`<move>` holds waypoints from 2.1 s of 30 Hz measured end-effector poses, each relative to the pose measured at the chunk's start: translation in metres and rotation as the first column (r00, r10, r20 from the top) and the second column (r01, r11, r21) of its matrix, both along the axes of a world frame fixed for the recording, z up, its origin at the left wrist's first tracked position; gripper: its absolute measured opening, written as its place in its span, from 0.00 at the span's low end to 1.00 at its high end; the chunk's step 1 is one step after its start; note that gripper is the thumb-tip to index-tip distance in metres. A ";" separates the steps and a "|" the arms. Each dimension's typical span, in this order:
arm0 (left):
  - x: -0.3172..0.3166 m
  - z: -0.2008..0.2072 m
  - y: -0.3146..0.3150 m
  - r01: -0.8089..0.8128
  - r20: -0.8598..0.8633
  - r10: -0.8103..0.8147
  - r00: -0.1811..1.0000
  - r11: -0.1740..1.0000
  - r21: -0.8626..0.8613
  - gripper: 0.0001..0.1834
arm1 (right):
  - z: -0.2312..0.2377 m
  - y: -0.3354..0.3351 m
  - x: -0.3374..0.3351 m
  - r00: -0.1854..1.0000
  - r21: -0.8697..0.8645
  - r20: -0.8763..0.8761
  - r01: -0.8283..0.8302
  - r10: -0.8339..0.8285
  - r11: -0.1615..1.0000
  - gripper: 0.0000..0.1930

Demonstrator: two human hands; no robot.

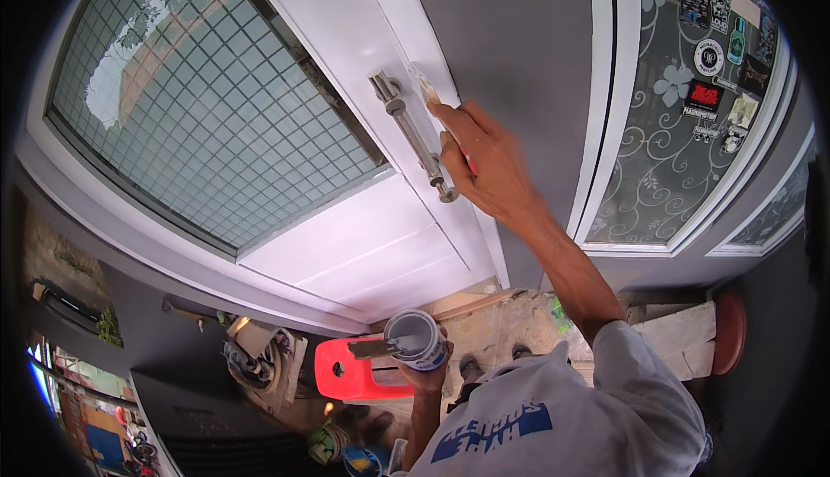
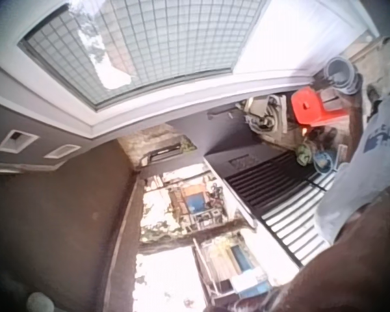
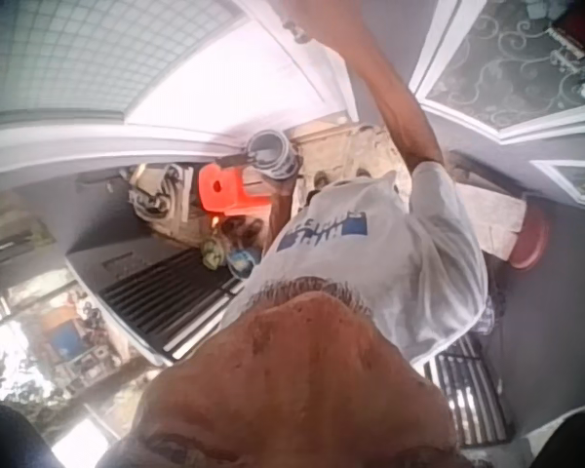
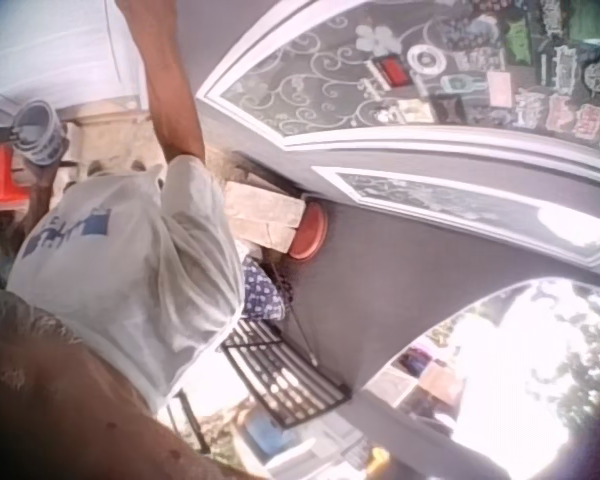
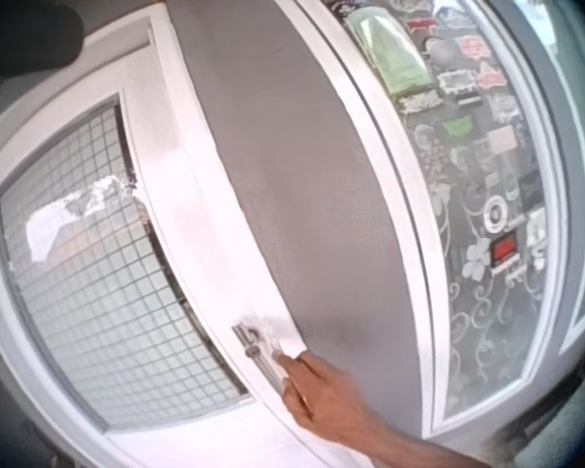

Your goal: The person paints the white frames of a window and a door on the exterior of a house using a paintbrush and a small paint can. The person moves a red stool to reach different areas and applies white paint to the trim.

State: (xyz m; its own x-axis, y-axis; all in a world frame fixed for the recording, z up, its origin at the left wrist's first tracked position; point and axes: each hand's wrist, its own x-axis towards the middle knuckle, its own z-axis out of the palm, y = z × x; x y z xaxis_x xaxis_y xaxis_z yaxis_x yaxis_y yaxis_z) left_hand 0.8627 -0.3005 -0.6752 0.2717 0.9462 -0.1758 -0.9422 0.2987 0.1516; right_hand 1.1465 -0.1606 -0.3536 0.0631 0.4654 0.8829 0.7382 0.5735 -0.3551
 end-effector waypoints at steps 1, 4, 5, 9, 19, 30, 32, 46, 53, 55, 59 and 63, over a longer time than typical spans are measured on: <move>0.002 0.003 0.001 -0.001 -0.020 0.001 1.000 1.000 0.015 0.42 | 0.003 -0.005 0.001 1.000 0.010 -0.019 -0.017 0.017 1.000 0.21; 0.002 0.007 0.000 0.004 -0.068 -0.001 0.998 0.999 0.042 0.42 | 0.031 0.001 0.004 0.999 0.171 -0.038 -0.025 0.032 0.985 0.20; 0.002 0.006 0.001 0.004 -0.070 -0.001 0.998 0.999 0.046 0.42 | 0.039 0.006 0.006 0.999 0.245 -0.039 -0.023 0.033 0.969 0.20; 0.000 0.004 0.002 -0.004 -0.059 0.006 0.998 0.999 0.035 0.42 | 0.027 0.012 0.013 0.995 0.091 0.078 0.049 -0.057 0.995 0.19; -0.002 -0.014 0.005 -0.038 -0.154 0.050 0.987 0.996 0.081 0.44 | 0.087 0.008 0.031 0.986 0.050 0.167 -0.022 0.014 0.998 0.15; 0.003 -0.002 0.007 -0.040 -0.056 0.045 0.997 0.995 0.087 0.46 | 0.022 0.001 0.031 0.954 -0.019 0.297 0.052 -0.044 0.998 0.20; 0.004 0.010 0.002 -0.085 -0.057 0.086 0.995 0.996 0.007 0.39 | 0.029 -0.010 0.030 0.963 -0.071 0.267 -0.009 0.027 0.997 0.21; -0.006 -0.011 0.011 -0.047 -0.016 0.048 0.999 0.998 0.048 0.38 | 0.029 0.017 0.008 0.981 0.159 0.179 0.048 -0.077 0.986 0.22; -0.012 0.000 0.014 -0.027 -0.040 0.029 0.999 0.999 0.043 0.37 | 0.010 -0.008 0.011 0.982 0.031 0.178 0.059 -0.064 0.998 0.19; -0.018 0.001 0.008 -0.037 -0.070 0.040 0.997 0.998 0.041 0.37 | 0.016 -0.019 0.014 0.981 -0.098 0.194 0.028 -0.008 0.995 0.19; -0.022 -0.008 0.007 -0.034 -0.058 0.037 0.998 0.999 0.042 0.38 | 0.070 -0.011 0.019 0.979 -0.020 0.204 -0.010 0.014 1.000 0.19; -0.017 -0.004 0.009 -0.041 -0.042 0.044 0.998 0.996 0.078 0.39 | 0.109 0.004 0.029 0.963 0.220 0.221 0.103 -0.153 0.970 0.19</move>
